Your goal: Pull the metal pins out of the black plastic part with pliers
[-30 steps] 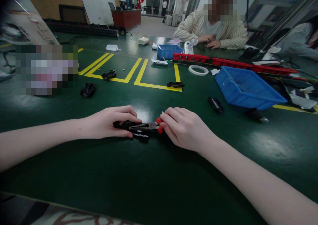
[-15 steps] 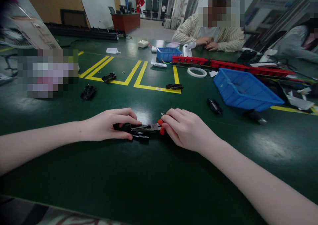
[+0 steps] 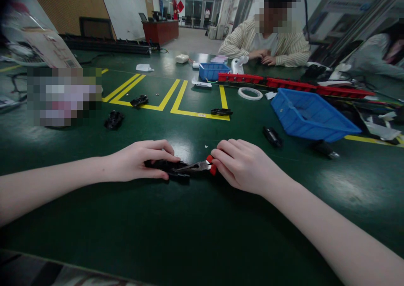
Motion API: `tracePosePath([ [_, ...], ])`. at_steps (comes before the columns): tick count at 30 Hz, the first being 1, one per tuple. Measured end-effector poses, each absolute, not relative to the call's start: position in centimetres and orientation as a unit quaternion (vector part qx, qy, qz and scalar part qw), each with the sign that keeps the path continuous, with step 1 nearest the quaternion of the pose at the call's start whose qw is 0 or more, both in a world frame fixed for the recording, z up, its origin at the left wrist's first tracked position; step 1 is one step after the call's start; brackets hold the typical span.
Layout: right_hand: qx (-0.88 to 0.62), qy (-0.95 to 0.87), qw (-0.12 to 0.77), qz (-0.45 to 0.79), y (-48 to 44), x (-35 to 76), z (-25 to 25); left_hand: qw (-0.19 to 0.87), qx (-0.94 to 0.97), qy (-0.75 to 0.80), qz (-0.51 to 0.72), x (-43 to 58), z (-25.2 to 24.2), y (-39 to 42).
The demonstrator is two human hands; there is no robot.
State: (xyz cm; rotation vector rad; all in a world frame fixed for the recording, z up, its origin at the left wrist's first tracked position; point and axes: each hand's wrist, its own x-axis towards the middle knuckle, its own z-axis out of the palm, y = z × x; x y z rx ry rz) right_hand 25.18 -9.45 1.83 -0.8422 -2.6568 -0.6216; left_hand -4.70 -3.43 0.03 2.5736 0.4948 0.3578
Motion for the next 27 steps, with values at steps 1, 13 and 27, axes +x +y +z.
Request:
tracePosePath([
  [1, -0.29, -0.92, 0.146, -0.217, -9.5, 25.1, 1.7, 0.246, 0.943, 0.184, 0.13, -4.7, 0.0, -3.4],
  [13, -0.303, -0.908, 0.18, -0.224, -9.6, 25.8, 1.4, 0.226, 0.946, 0.183, 0.141, -4.9, 0.1, -3.8],
  [27, -0.326, -0.892, 0.196, -0.245, -9.7, 26.1, 1.5, 0.197, 0.942, 0.153, 0.226, -5.4, -0.1, -4.2],
])
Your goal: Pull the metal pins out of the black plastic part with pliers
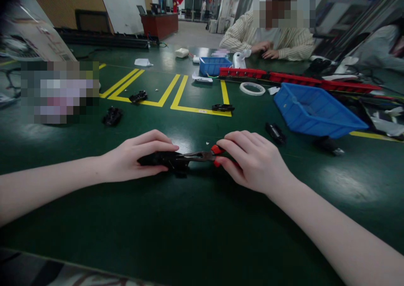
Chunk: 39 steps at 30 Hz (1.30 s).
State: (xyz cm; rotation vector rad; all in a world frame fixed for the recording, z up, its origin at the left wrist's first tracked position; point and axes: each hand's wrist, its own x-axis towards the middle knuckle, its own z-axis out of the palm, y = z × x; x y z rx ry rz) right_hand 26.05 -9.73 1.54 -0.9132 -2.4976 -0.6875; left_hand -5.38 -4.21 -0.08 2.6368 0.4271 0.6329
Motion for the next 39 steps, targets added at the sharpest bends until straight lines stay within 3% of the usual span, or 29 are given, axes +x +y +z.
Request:
tracePosePath([
  [5, -0.442, -0.852, 0.189, -0.206, -9.1, 26.8, 0.9, 0.139, 0.935, 0.186, 0.269, -5.4, -0.3, -3.3],
  [11, -0.554, -0.809, 0.139, -0.14, -8.2, 27.2, -0.3, 0.096, 0.938, 0.233, 0.239, -5.9, -0.3, -2.8],
  [22, -0.47, -0.818, 0.175, -0.281, -9.5, 24.7, 0.7, 0.152, 0.927, 0.296, 0.174, -5.7, 0.3, -2.6],
  [33, -0.418, -0.857, 0.201, -0.226, -8.8, 23.4, 0.5, 0.012, 0.956, 0.253, 0.147, -5.1, 0.8, -3.4],
  [39, -0.4, -0.878, 0.226, -0.138, -9.4, 22.7, 0.1, -0.036, 0.957, 0.23, 0.173, -4.9, 0.4, -3.7],
])
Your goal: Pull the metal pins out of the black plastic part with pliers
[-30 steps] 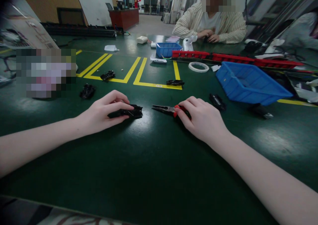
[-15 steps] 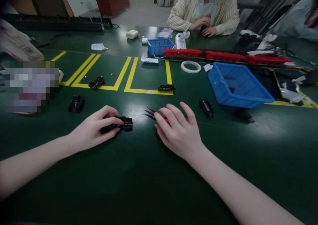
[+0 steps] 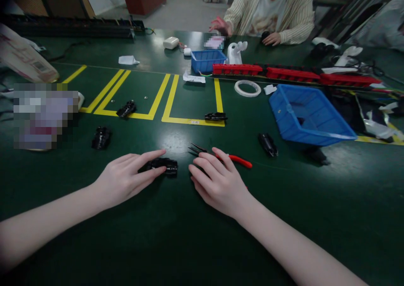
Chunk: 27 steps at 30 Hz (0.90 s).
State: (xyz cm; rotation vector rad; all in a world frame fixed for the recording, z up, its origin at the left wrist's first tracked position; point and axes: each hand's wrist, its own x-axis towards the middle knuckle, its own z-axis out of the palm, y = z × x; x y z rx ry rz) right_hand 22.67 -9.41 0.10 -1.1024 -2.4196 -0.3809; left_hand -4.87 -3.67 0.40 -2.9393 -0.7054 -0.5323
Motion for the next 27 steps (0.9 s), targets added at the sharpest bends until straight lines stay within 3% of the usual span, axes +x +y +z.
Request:
tracePosePath([
  [7, -0.401, -0.87, 0.285, -0.031, -9.3, 19.4, -0.2, 0.002, -0.948, -0.238, -0.213, -4.4, -0.3, -3.8],
  [17, -0.384, -0.862, 0.32, -0.088, -8.2, 17.3, -0.7, -0.25, -0.912, -0.234, -0.227, -4.4, 0.0, -2.9],
  [27, -0.332, -0.89, 0.283, -0.136, -8.5, 17.3, -0.1, -0.267, -0.907, -0.226, -0.233, -4.2, -0.3, -2.7],
])
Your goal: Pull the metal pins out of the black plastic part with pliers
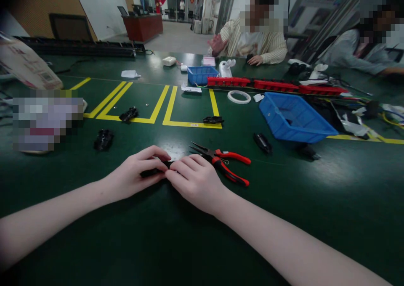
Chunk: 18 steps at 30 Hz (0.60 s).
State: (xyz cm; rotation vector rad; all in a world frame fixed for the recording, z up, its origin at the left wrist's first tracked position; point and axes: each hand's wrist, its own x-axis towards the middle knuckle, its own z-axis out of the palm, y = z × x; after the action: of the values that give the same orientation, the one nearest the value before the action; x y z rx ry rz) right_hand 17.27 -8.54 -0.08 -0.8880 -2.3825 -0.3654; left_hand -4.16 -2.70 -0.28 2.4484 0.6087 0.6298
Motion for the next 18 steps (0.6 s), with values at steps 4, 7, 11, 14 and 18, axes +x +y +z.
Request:
tracePosePath([
  [4, -0.351, -0.891, 0.264, -0.117, -8.4, 17.1, -0.1, 0.257, 0.91, 0.237, 0.225, -4.3, -0.1, -2.8],
  [7, -0.382, -0.879, 0.279, -0.065, -8.2, 17.3, -0.2, 0.235, 0.914, 0.26, 0.205, -4.3, 0.0, -2.8],
  [11, -0.413, -0.861, 0.296, 0.01, -8.3, 17.9, -0.1, 0.246, 0.915, 0.257, 0.188, -4.4, -0.2, -2.8],
  [14, -0.409, -0.848, 0.332, 0.06, -8.6, 18.1, 0.1, 0.255, 0.908, 0.25, 0.219, -4.7, -0.3, -2.9],
  [18, -0.402, -0.835, 0.365, 0.088, -9.0, 18.1, 0.3, 0.246, 0.909, 0.232, 0.243, -4.9, -0.1, -3.0],
])
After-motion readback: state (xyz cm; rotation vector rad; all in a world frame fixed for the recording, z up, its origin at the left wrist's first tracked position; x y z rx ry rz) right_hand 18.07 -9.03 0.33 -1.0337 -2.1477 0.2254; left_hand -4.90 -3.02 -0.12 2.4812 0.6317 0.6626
